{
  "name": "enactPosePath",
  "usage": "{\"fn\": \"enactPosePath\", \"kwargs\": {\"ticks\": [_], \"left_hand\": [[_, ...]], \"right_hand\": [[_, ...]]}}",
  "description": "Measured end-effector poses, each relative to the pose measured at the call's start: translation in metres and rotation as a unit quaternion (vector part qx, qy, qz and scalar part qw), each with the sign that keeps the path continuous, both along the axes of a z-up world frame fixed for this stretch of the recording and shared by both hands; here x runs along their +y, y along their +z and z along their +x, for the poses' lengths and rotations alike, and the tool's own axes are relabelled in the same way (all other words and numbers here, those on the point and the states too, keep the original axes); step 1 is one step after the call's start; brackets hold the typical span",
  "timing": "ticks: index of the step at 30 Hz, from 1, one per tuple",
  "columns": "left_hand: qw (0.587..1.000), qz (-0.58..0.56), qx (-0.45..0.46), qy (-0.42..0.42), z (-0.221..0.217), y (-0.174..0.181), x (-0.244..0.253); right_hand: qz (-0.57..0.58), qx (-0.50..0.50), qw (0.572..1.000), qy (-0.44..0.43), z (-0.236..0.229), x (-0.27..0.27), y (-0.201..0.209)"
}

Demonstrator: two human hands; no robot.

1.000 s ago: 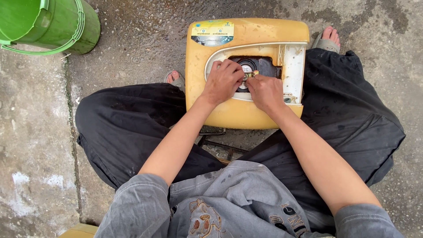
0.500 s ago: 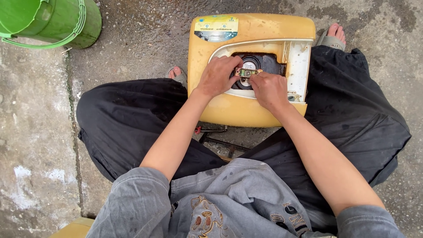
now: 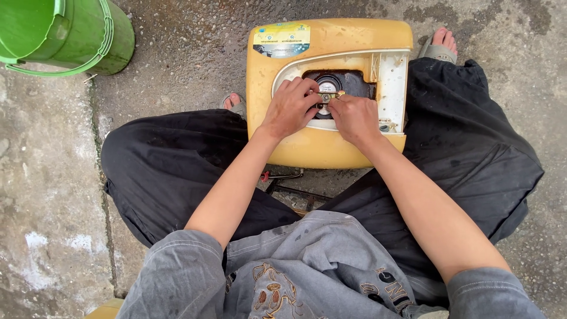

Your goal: Securing screws on a heating element assembly inside a water heater casing using a screwdriver.

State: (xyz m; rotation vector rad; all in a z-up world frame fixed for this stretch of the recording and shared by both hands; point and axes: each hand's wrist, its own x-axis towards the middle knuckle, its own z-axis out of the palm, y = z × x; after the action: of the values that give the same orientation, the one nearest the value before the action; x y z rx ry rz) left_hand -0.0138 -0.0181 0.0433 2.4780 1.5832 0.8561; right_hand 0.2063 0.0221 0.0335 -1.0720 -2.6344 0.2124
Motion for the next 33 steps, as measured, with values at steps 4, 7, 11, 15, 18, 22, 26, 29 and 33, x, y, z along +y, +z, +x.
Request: {"fn": "enactPosePath", "kwargs": {"ticks": [4, 7, 11, 15, 18, 22, 26, 29, 33], "left_hand": [[1.000, 0.018, 0.018, -0.013, 0.005, -0.005, 0.005], [0.998, 0.031, 0.044, -0.020, 0.009, -0.011, 0.010], [0.996, 0.056, 0.075, -0.004, 0.013, -0.017, 0.014], [0.993, 0.062, 0.098, -0.010, 0.014, -0.022, 0.014], [0.992, 0.063, 0.110, -0.022, 0.014, -0.029, 0.017], [0.991, 0.043, 0.125, -0.030, 0.014, -0.022, 0.016], [0.992, 0.073, 0.093, -0.046, 0.013, -0.020, 0.018], [0.992, 0.078, 0.082, -0.052, 0.014, -0.020, 0.020], [0.992, 0.092, 0.062, -0.065, 0.015, -0.022, 0.023]], "right_hand": [[-0.002, 0.003, 1.000, -0.004, 0.000, 0.000, -0.002], [-0.001, 0.004, 1.000, -0.005, 0.000, 0.000, 0.000], [-0.002, 0.002, 1.000, -0.005, 0.001, 0.001, -0.002], [0.000, -0.002, 1.000, -0.005, 0.000, -0.001, -0.001], [-0.007, -0.005, 1.000, -0.009, 0.001, 0.000, -0.003], [-0.006, -0.001, 1.000, -0.015, 0.000, -0.001, -0.001], [-0.019, -0.003, 1.000, -0.024, 0.000, -0.001, 0.002], [-0.027, -0.006, 0.999, -0.028, 0.000, 0.000, 0.003], [-0.025, 0.002, 0.998, -0.053, 0.000, 0.001, -0.010]]}}
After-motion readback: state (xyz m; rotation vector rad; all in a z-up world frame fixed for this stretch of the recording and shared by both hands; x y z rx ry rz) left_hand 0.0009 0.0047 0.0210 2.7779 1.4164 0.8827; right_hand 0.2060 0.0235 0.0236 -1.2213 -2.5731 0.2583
